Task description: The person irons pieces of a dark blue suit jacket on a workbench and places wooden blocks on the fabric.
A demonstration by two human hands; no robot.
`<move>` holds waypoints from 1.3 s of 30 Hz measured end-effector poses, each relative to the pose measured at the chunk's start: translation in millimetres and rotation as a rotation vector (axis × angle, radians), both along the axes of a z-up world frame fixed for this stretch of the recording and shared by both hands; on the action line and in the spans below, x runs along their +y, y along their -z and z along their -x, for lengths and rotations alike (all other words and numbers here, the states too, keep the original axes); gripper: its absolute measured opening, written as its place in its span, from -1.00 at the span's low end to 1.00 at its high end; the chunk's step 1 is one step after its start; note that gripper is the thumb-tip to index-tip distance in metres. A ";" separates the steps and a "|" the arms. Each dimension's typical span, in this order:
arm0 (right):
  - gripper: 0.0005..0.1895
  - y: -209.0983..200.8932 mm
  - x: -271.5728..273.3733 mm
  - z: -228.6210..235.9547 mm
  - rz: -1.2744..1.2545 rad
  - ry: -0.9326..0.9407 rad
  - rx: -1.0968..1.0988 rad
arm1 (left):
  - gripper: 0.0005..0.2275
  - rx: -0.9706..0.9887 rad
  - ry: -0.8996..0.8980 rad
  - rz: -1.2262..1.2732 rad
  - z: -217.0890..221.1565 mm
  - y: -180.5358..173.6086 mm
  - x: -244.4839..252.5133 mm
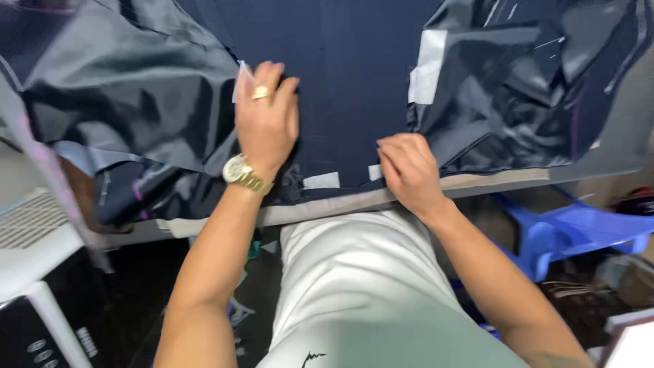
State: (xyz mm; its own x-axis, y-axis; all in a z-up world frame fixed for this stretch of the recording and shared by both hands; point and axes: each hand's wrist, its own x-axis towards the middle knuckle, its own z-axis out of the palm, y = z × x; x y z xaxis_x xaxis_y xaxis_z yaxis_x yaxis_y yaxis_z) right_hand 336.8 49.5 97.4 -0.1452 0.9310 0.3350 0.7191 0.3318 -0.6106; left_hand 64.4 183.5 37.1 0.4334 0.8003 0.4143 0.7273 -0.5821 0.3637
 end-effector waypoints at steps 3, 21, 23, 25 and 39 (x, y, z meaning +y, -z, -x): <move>-0.85 38.3 21.4 36.5 -0.134 -0.176 0.101 | -0.79 0.185 0.032 0.030 36.4 -36.6 -14.2; -0.78 55.8 58.8 91.0 -0.328 -0.569 0.034 | -0.90 0.187 -0.296 -0.010 80.6 -16.0 -60.3; -0.80 52.0 57.6 79.9 -0.328 -0.601 0.010 | -0.85 0.186 -0.298 0.019 74.6 -29.9 -64.8; -0.81 29.2 78.3 49.8 -0.339 -0.651 -0.031 | -0.80 0.168 -0.314 0.036 65.5 -39.2 -69.8; -0.61 -0.2 377.9 -468.4 -0.362 -0.228 -0.602 | -0.80 0.095 -0.858 0.045 -43.0 -47.3 -202.7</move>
